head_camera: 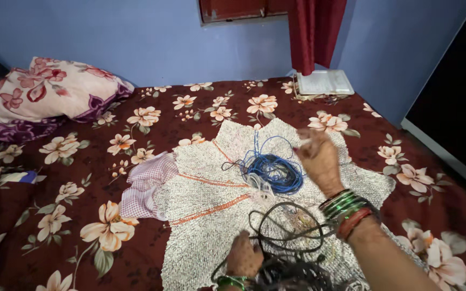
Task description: The person sits on a bed and untangles a pile of mixed electrical cords and wires by hand. They repeatedly pick up tangled sections, separate individual strands, and lay them down, working through the jumble of black, blue, and white cables.
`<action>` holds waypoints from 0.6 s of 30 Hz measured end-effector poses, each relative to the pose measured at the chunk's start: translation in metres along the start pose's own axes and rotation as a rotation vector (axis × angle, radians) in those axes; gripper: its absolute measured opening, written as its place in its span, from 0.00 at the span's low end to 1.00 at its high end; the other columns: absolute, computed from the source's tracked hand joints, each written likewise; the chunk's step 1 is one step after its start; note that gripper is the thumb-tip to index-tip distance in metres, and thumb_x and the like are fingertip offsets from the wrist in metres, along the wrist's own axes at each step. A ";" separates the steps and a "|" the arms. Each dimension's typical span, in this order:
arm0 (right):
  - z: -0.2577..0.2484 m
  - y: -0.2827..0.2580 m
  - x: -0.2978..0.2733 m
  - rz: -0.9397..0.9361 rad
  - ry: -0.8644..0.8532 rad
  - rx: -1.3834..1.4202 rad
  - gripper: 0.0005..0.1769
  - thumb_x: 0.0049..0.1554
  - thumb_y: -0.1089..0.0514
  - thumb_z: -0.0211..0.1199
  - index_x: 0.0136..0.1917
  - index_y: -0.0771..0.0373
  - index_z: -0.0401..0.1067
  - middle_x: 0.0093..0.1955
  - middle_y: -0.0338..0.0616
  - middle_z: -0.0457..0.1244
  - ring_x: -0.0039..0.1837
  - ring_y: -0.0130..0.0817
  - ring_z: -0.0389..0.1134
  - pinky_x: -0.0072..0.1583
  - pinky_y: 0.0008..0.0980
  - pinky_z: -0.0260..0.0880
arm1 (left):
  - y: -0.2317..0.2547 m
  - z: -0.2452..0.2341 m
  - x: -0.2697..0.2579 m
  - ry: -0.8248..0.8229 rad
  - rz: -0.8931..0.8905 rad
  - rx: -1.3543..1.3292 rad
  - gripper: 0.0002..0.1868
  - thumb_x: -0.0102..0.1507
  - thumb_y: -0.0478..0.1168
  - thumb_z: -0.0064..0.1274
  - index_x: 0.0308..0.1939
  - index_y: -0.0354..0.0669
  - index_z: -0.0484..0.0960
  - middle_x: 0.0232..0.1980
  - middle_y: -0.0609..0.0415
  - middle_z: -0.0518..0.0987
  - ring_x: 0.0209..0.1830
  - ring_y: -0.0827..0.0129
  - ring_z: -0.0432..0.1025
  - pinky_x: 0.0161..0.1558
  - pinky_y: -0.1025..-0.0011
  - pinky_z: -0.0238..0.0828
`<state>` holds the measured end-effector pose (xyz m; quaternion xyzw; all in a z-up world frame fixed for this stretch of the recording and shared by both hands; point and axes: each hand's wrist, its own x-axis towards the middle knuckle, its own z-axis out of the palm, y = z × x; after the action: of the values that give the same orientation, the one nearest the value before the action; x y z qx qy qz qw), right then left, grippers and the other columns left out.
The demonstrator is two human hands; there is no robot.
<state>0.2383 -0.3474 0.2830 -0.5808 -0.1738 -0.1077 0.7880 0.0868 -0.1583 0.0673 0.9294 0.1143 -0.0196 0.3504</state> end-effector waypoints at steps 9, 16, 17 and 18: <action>0.043 -0.193 -0.052 -0.246 -0.246 -0.123 0.16 0.53 0.74 0.68 0.56 0.72 0.75 0.52 0.47 0.69 0.52 0.24 0.71 0.56 0.22 0.75 | 0.186 -0.167 0.002 0.336 0.515 -0.379 0.57 0.57 0.57 0.63 0.75 0.29 0.48 0.76 0.30 0.56 0.75 0.48 0.54 0.72 0.60 0.51; 0.044 -0.229 -0.060 -0.349 -0.150 -0.044 0.14 0.52 0.75 0.69 0.52 0.68 0.75 0.54 0.48 0.71 0.51 0.28 0.72 0.57 0.29 0.78 | 0.252 -0.162 -0.023 -0.327 0.519 -0.928 0.24 0.70 0.59 0.41 0.43 0.47 0.84 0.39 0.56 0.87 0.44 0.74 0.81 0.52 0.72 0.75; 0.040 -0.234 -0.060 -0.364 -0.120 -0.031 0.13 0.53 0.74 0.69 0.52 0.67 0.75 0.53 0.47 0.71 0.50 0.29 0.72 0.56 0.30 0.78 | 0.248 -0.155 -0.025 -0.281 0.571 -0.891 0.19 0.69 0.55 0.46 0.42 0.46 0.84 0.39 0.56 0.87 0.43 0.73 0.81 0.51 0.73 0.77; 0.035 -0.241 -0.062 -0.380 -0.090 -0.019 0.13 0.55 0.74 0.69 0.52 0.67 0.75 0.53 0.47 0.71 0.50 0.30 0.72 0.55 0.30 0.77 | 0.242 -0.149 -0.026 -0.235 0.623 -0.854 0.14 0.67 0.50 0.50 0.41 0.46 0.83 0.39 0.55 0.87 0.43 0.73 0.82 0.50 0.75 0.79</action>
<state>0.0870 -0.3887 0.4789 -0.5490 -0.3146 -0.2300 0.7395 0.1101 -0.2419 0.3393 0.6858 -0.2088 0.0298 0.6966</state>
